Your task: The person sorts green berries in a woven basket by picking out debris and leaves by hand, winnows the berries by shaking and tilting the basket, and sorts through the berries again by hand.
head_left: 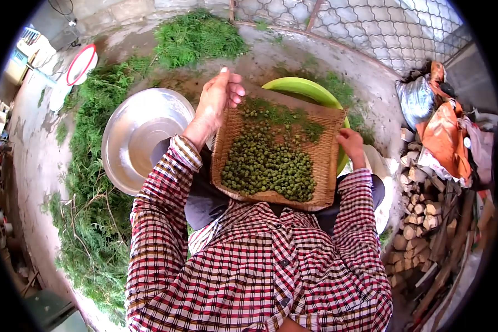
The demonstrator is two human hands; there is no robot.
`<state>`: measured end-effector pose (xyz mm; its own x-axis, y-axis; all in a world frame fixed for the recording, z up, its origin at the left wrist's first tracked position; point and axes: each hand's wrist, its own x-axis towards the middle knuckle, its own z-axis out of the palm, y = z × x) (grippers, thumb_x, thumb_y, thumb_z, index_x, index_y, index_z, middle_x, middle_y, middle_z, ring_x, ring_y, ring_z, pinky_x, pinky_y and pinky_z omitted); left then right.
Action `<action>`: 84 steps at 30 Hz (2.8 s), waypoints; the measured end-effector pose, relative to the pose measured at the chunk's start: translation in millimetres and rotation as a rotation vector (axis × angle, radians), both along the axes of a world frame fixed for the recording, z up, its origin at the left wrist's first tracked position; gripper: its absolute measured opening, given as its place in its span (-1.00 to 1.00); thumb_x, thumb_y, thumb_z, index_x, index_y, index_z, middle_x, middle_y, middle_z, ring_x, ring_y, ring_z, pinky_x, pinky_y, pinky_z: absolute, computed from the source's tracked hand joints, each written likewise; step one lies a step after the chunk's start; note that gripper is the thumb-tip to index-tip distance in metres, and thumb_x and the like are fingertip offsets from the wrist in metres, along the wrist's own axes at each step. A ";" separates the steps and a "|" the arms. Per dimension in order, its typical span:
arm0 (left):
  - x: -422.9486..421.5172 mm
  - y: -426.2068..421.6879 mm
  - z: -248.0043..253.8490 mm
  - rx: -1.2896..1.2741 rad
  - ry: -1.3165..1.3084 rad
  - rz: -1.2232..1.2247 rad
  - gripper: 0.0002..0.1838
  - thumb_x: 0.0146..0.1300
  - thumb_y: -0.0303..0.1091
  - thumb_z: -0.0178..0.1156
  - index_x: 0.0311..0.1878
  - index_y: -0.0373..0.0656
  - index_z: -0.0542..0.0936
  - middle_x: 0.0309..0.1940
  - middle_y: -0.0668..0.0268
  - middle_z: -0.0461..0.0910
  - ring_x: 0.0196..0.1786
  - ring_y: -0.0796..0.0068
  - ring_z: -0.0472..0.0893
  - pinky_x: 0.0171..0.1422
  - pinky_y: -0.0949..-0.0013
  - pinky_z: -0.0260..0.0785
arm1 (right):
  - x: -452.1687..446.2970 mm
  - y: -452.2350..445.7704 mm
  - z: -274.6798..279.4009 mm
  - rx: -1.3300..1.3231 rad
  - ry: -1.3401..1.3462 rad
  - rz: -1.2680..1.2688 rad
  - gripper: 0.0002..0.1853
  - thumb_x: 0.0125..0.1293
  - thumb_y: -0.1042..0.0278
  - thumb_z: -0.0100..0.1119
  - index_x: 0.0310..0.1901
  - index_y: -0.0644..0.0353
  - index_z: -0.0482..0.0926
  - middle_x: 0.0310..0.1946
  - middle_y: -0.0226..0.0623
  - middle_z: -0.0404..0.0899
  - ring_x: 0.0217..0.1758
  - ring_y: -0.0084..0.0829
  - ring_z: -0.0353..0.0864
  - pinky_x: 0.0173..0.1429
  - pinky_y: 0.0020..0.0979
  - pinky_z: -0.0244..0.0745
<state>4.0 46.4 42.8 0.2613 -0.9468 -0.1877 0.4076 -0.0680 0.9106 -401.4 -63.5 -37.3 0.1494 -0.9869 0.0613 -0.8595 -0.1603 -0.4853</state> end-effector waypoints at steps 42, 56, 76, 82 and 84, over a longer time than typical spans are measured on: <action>19.1 -35.1 -14.0 0.007 0.347 -0.099 -0.55 0.40 -0.03 -0.23 -0.24 -0.21 0.50 -0.54 0.35 0.53 -0.54 0.58 0.43 -0.40 0.50 0.29 | 64.6 -26.7 -81.1 0.230 0.523 0.160 -0.76 -0.05 0.36 0.22 -0.29 0.22 0.55 -0.34 -0.05 0.58 -0.26 -0.08 0.54 -0.13 -0.20 0.42; 13.3 -37.4 -17.9 0.034 0.313 -0.131 -0.55 0.41 -0.04 -0.24 -0.22 -0.22 0.51 -0.52 0.34 0.53 -0.52 0.58 0.43 -0.37 0.50 0.29 | 56.2 -27.1 -79.6 0.335 0.326 0.050 -0.85 0.00 0.38 0.21 -0.37 0.24 0.58 -0.41 -0.04 0.56 -0.28 -0.09 0.54 -0.11 -0.17 0.43; 7.0 -40.4 -21.3 0.053 0.287 -0.146 -0.56 0.40 -0.04 -0.22 -0.22 -0.21 0.50 -0.53 0.36 0.53 -0.53 0.59 0.43 -0.40 0.51 0.29 | 53.0 -3.0 -69.8 0.674 -0.781 -0.332 -0.92 0.16 0.44 0.11 -0.38 0.24 0.47 -0.53 -0.33 0.52 -0.53 -0.55 0.50 -0.52 -0.59 0.37; 3.4 -40.4 -21.7 0.057 0.261 -0.160 -0.57 0.40 -0.05 -0.22 -0.21 -0.22 0.50 -0.53 0.37 0.52 -0.53 0.59 0.43 -0.41 0.52 0.29 | 72.6 -6.9 -64.6 0.528 -0.272 -0.176 -0.85 0.12 0.40 0.15 -0.34 0.30 0.50 -0.49 -0.23 0.54 -0.50 -0.47 0.53 -0.43 -0.47 0.43; 2.9 -39.7 -18.7 0.064 0.262 -0.161 -0.57 0.40 -0.05 -0.22 -0.21 -0.22 0.49 -0.53 0.37 0.52 -0.53 0.59 0.43 -0.40 0.52 0.29 | 80.1 -13.1 -73.3 0.442 -0.113 -0.099 -0.83 0.10 0.38 0.17 -0.33 0.31 0.50 -0.46 -0.18 0.56 -0.47 -0.40 0.54 -0.37 -0.39 0.46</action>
<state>6.9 6.8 24.1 0.0440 -0.9561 -0.2897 0.6076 -0.2046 0.7675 -321.3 -76.6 -110.6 0.0694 -0.9313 -0.3577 -0.7982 0.1633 -0.5799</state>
